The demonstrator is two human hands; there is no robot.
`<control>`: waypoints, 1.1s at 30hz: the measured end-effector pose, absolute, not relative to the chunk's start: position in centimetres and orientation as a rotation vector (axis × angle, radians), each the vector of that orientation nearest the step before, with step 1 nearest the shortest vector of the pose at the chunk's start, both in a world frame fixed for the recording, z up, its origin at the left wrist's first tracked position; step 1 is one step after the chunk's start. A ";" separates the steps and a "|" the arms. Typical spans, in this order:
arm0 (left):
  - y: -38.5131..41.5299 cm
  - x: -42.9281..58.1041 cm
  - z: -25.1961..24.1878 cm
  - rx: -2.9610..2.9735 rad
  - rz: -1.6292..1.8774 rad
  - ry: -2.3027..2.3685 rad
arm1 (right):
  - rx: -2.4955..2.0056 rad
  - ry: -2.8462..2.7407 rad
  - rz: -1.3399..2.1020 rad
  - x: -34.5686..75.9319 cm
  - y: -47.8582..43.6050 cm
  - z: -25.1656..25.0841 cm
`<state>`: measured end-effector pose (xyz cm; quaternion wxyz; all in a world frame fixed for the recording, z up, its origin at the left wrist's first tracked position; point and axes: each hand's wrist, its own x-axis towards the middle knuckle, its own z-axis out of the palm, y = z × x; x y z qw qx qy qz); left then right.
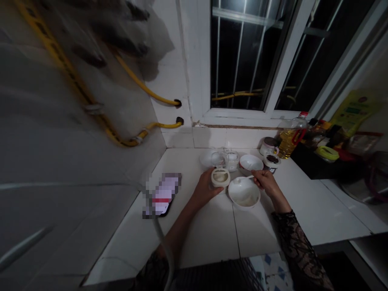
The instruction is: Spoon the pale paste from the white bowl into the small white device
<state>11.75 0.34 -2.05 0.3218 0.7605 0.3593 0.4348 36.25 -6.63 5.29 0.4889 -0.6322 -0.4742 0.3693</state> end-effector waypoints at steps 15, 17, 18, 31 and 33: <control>0.3 11.8 -1.9 1.989 1.162 0.931 | -1.309 -1.981 -0.348 30.9 -7.0 6.0; 0.2 11.8 -1.8 1.993 1.164 0.935 | -1.311 -1.938 -0.399 31.4 -7.2 6.1; 0.2 11.8 -1.8 1.992 1.165 0.938 | -1.339 -1.881 -0.379 32.0 -7.3 6.3; 0.2 11.6 -1.8 1.961 1.121 0.972 | -2.019 -1.985 0.080 38.6 -9.2 7.9; 0.2 11.6 -1.8 1.969 1.125 0.965 | -2.023 -2.010 0.153 38.1 -9.0 7.5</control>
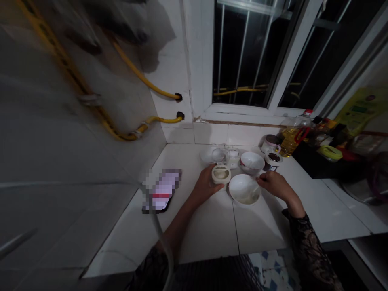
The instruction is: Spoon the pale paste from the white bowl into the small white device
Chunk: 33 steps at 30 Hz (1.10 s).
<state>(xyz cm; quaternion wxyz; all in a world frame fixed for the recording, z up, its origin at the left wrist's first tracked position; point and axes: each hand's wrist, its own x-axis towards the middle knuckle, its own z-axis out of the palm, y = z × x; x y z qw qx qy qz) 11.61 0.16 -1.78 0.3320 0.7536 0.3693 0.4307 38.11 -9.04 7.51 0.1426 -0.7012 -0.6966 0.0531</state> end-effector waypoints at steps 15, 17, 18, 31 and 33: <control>0.5 11.5 -2.3 2.023 1.106 0.970 | -1.737 -1.710 0.520 35.1 -8.0 5.1; 0.5 11.5 -2.2 2.032 1.103 0.968 | -1.691 -1.615 0.613 35.5 -7.8 4.9; 0.5 11.5 -2.2 2.040 1.105 0.962 | -1.677 -1.567 0.650 35.6 -7.8 4.9; 0.3 11.5 -2.0 2.012 1.088 0.974 | -1.655 -1.230 0.796 36.3 -7.6 4.9; 0.3 11.5 -2.0 2.023 1.089 0.966 | -1.650 -1.220 0.813 36.4 -7.6 4.7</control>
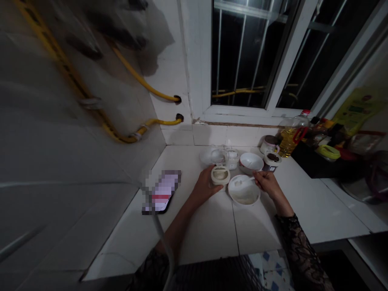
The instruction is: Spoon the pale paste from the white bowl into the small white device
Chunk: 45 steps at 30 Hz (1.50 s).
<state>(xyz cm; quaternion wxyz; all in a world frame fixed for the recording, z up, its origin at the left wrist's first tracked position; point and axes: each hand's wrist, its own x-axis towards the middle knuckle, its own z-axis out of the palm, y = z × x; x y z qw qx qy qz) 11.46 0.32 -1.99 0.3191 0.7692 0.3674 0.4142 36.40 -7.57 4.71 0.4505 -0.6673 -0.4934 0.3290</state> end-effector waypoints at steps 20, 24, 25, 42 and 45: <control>0.5 11.7 -2.2 1.979 1.164 0.905 | -1.274 -2.027 -0.454 30.9 -7.1 7.1; 0.5 11.7 -2.1 1.986 1.150 0.923 | -1.542 -1.818 -0.209 33.2 -7.6 7.6; 0.5 11.7 -2.1 1.986 1.143 0.933 | -1.615 -1.788 -0.121 33.9 -7.7 7.7; 0.2 11.5 -1.6 2.033 1.100 0.952 | -2.002 -1.919 0.425 36.4 -7.9 6.9; 0.2 11.5 -1.6 2.038 1.095 0.959 | -1.944 -1.861 0.427 34.9 -7.5 6.1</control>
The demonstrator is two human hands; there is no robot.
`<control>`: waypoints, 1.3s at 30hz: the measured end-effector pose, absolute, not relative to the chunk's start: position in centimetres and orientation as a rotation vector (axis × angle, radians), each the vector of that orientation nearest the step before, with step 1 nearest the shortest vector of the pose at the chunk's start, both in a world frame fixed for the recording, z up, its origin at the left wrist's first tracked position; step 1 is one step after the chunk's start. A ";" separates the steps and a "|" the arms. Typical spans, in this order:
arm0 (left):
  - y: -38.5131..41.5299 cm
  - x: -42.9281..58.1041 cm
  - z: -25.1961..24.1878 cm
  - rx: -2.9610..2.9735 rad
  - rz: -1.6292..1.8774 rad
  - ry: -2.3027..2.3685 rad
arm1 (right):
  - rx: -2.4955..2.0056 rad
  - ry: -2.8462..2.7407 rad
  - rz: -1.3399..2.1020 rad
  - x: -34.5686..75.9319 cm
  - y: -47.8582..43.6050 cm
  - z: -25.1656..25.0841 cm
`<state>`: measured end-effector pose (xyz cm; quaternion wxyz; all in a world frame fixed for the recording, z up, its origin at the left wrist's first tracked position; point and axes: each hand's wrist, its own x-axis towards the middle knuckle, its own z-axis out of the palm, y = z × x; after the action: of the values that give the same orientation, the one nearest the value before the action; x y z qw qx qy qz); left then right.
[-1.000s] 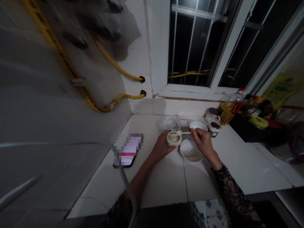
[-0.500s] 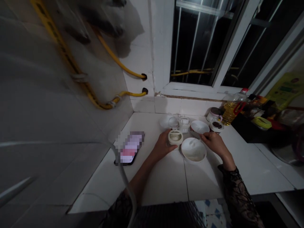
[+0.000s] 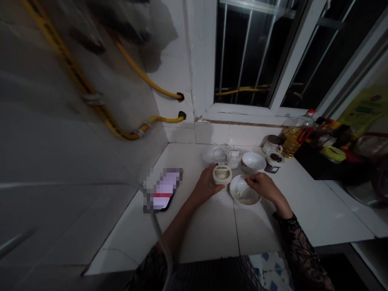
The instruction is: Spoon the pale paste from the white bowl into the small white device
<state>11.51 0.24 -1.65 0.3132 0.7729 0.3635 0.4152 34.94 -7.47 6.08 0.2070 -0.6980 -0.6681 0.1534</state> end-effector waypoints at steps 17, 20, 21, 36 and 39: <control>0.4 11.5 -2.0 2.052 1.095 0.963 | -1.674 -1.423 0.853 35.4 -7.5 5.7; 0.4 11.4 -2.0 2.057 1.100 0.968 | -1.676 -1.348 0.895 35.9 -7.5 5.9; 0.4 11.4 -1.9 2.060 1.100 0.966 | -1.667 -1.329 0.904 36.1 -7.5 5.9; 0.5 11.6 -1.9 2.027 1.102 0.941 | -1.607 -1.221 0.961 37.3 -7.1 5.3; 0.4 11.7 -2.0 1.993 1.110 0.926 | -1.591 -1.214 0.919 37.1 -7.0 5.3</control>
<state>11.65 0.41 -1.95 0.3332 0.7633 0.3546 0.4250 37.10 -6.97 5.31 0.4525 -0.6442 -0.4916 0.3721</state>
